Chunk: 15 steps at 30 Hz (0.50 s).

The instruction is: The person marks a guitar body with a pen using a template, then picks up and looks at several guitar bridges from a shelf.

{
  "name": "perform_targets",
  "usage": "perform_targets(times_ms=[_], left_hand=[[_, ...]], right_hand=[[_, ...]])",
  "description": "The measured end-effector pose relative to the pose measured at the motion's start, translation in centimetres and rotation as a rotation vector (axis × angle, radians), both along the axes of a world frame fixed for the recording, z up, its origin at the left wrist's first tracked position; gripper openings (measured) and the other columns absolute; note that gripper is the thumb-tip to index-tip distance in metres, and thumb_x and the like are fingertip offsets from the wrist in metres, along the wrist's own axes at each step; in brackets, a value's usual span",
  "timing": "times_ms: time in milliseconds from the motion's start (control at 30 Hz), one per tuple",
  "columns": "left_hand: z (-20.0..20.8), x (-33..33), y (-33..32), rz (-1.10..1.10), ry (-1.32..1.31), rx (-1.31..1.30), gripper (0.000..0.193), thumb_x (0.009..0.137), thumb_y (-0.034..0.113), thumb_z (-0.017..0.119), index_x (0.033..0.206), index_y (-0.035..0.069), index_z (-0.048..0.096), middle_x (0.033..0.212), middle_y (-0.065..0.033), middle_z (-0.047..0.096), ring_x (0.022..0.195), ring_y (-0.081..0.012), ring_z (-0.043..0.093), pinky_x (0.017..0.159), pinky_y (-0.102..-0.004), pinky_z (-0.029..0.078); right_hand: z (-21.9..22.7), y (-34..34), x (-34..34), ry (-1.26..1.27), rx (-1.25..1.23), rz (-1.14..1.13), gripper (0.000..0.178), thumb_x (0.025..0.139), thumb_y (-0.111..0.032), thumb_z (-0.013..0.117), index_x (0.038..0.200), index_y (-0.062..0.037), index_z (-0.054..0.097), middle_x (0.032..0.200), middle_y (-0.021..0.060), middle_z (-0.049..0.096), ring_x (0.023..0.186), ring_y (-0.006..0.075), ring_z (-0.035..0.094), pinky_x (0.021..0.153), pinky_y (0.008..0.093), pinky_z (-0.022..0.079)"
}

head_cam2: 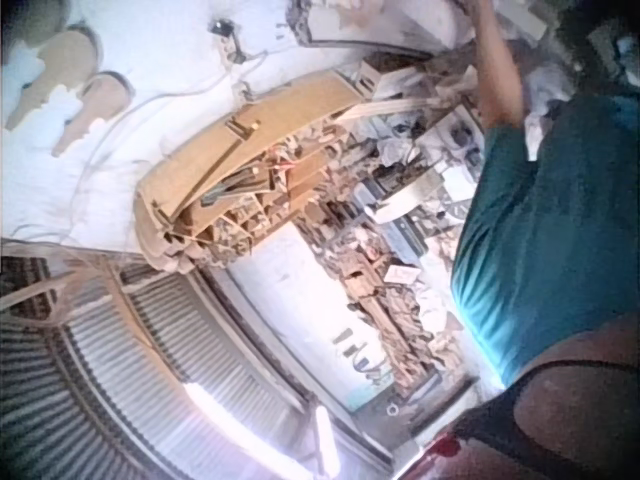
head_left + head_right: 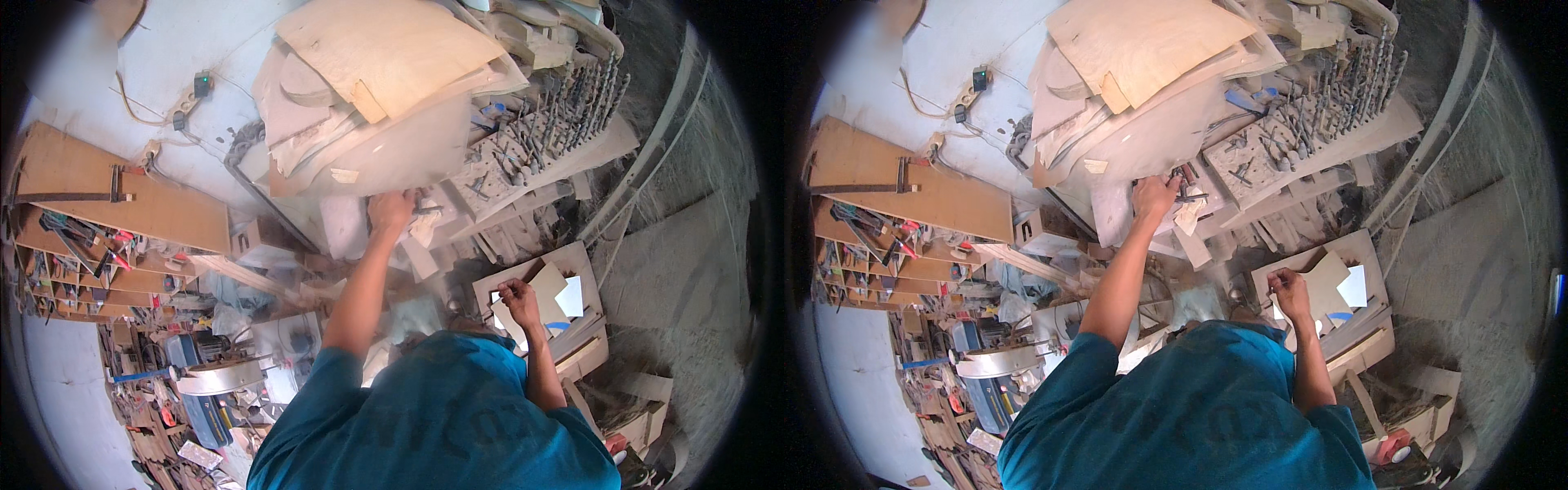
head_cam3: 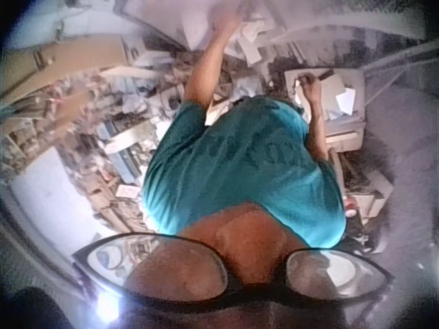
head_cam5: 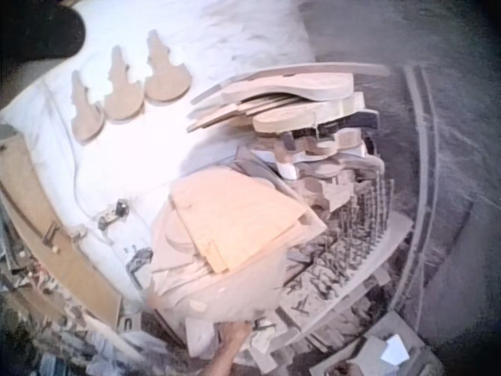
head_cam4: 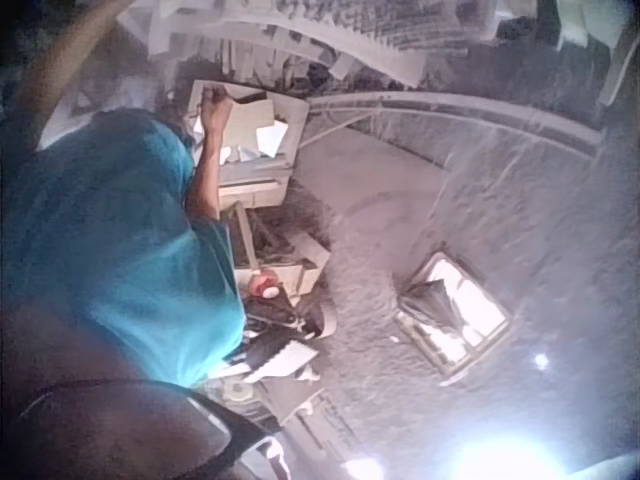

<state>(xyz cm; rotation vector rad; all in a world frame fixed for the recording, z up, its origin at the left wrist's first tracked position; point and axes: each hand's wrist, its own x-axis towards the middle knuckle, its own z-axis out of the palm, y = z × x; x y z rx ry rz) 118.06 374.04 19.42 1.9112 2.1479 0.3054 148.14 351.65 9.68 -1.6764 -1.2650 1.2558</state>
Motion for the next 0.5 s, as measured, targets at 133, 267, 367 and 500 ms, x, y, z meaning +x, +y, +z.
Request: perform_targets(times_ms=[133,267,367,500], left_hand=[[-0.8,-1.5,0.7,-0.061,-0.014,0.099,0.043,0.091,0.045,0.067,0.101,0.004,0.078,0.111,-0.0249,0.072,0.115,-0.0415,0.064,0.101,-0.0493,0.048],[-0.3,-2.4,-0.7,0.016,-0.068,0.235,0.039,0.092,0.04,0.067,0.096,0.002,0.077,0.099,-0.0255,0.073,0.1,-0.0445,0.068,0.092,-0.0513,0.052],[1.5,-4.5,-2.8,0.039,-0.022,0.17,0.035,0.091,0.035,0.067,0.09,0.001,0.076,0.089,-0.0254,0.072,0.09,-0.0452,0.07,0.086,-0.0529,0.053],[2.2,-5.2,-6.2,0.096,-0.124,0.143,0.031,0.09,0.03,0.067,0.082,0.001,0.074,0.082,-0.0244,0.071,0.085,-0.0445,0.07,0.082,-0.0541,0.053]], right_hand=[[-0.4,-0.6,0.4,-0.052,-0.029,-0.028,0.044,0.097,-0.04,0.066,0.093,0.0038,0.071,0.076,0.0129,0.072,0.072,0.02,0.07,0.07,0.0354,0.055],[-1.7,-1.2,0.9,-0.047,-0.069,-0.041,0.046,0.096,-0.042,0.067,0.095,0.0032,0.072,0.078,0.0131,0.073,0.073,0.0203,0.071,0.07,0.0356,0.055],[-1.8,-1.2,0.8,-0.056,-0.05,-0.022,0.045,0.096,-0.041,0.067,0.096,0.0034,0.073,0.079,0.0138,0.074,0.073,0.0206,0.071,0.07,0.0359,0.055],[-2.0,-0.9,0.5,-0.039,-0.002,-0.004,0.042,0.098,-0.039,0.067,0.096,0.0032,0.071,0.075,0.009,0.069,0.068,0.0156,0.065,0.064,0.0323,0.051]])
